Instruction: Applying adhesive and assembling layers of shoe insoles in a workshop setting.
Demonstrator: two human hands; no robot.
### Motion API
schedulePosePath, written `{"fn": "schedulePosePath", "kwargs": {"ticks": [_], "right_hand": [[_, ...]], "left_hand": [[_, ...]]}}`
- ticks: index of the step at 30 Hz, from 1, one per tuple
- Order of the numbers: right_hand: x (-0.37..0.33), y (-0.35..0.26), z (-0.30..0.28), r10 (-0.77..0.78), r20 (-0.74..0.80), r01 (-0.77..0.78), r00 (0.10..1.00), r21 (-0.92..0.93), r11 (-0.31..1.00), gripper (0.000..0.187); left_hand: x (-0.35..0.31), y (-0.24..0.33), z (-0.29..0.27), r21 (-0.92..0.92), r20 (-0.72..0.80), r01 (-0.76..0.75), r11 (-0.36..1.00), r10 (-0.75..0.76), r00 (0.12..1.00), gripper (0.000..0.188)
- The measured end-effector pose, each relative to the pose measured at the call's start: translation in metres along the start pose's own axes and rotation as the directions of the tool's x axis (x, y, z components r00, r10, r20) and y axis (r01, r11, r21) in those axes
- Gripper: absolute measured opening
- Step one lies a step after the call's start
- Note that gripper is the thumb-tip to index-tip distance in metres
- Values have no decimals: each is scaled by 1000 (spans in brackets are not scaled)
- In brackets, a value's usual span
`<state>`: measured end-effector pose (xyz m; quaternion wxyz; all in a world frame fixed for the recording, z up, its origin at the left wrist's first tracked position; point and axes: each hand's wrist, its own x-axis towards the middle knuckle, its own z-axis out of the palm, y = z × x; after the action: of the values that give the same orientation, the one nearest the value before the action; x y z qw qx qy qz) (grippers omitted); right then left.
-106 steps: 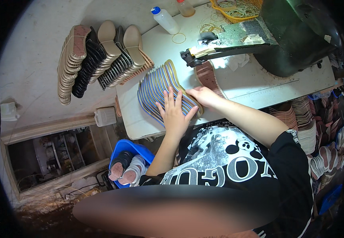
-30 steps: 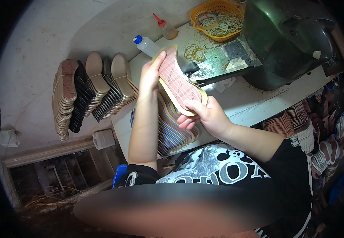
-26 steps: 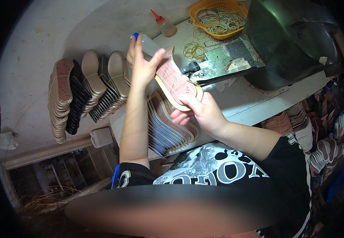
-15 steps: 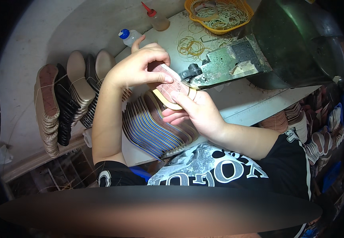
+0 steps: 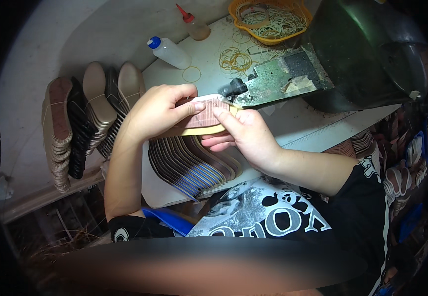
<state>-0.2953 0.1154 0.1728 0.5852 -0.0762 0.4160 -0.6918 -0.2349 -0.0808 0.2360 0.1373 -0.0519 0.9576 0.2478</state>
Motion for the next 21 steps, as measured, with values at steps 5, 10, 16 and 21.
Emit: {"fn": "schedulePosePath", "kwargs": {"ticks": [5, 10, 16, 21], "right_hand": [[-3, -5, -7, -21, 18, 22, 1000, -72, 997, 35], [-4, -6, -5, -24, 17, 25, 1000, -64, 998, 31], [2, -4, -19, -32, 74, 46, 997, -203, 978, 27], [-6, -12, -29, -1, 116, 23, 993, -188, 982, 29]], "left_hand": [[-9, 6, 14, -256, 135, 227, 940, -198, 971, 33], [-15, 4, 24, -368, 122, 324, 871, -300, 946, 38], [-18, 9, 45, -667, 233, 412, 621, -350, 907, 36], [-17, 28, 53, -805, 261, 428, 412, -403, 877, 39]]}}
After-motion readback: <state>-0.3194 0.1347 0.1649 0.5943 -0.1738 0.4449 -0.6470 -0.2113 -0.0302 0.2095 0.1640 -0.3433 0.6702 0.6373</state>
